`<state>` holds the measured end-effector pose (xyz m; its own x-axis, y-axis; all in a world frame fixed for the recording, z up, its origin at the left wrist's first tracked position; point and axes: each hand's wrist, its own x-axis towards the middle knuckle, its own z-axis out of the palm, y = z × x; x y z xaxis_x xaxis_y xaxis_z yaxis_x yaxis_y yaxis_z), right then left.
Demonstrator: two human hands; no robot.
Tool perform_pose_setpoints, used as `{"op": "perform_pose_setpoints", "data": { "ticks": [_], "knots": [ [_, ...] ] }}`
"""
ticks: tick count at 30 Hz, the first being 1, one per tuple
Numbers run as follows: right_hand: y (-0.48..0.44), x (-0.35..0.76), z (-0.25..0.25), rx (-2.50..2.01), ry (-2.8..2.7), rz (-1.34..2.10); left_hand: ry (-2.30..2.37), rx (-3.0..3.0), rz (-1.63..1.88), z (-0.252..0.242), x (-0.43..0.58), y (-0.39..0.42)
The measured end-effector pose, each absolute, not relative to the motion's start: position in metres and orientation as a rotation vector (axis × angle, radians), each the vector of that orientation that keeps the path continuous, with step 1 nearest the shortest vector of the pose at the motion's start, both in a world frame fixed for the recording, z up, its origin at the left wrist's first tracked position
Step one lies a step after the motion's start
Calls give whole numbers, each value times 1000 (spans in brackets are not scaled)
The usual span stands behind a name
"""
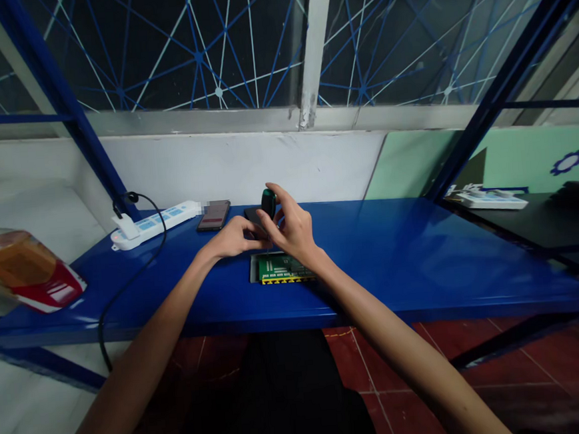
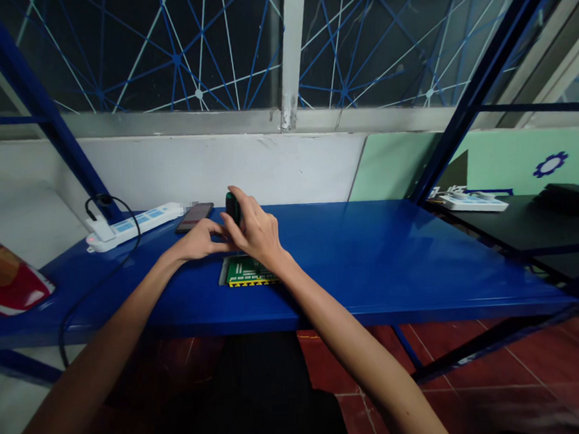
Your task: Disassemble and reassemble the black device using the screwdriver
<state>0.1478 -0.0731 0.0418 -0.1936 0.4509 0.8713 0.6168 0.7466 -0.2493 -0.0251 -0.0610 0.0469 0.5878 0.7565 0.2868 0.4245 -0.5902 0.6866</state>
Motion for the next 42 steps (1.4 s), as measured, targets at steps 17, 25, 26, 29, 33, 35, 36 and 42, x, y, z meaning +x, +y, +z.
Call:
{"op": "perform_pose_setpoints", "data": {
  "ticks": [17,25,26,29,33,35,36,42],
  "knots": [
    [-74,149,42,-828,-1847,-161,892,2276,753,47,-25,-62],
    [-72,149,41,-819,-1845,-159,848,2258,737,43,-26,-59],
    [-72,149,41,-819,-1843,-159,849,2249,740,42,-26,-59],
    [-71,149,41,-822,-1839,-157,880,2240,774,41,-25,-59],
    [-72,149,43,-819,-1855,-150,894,2221,826,43,-22,-60],
    [-74,149,44,-817,-1863,-138,885,2197,831,44,-22,-62],
    [-74,149,44,-816,-1867,-131,877,2189,825,45,-22,-62],
    [-75,150,44,-806,-1897,-114,853,2210,789,46,-23,-63]
  ]
}}
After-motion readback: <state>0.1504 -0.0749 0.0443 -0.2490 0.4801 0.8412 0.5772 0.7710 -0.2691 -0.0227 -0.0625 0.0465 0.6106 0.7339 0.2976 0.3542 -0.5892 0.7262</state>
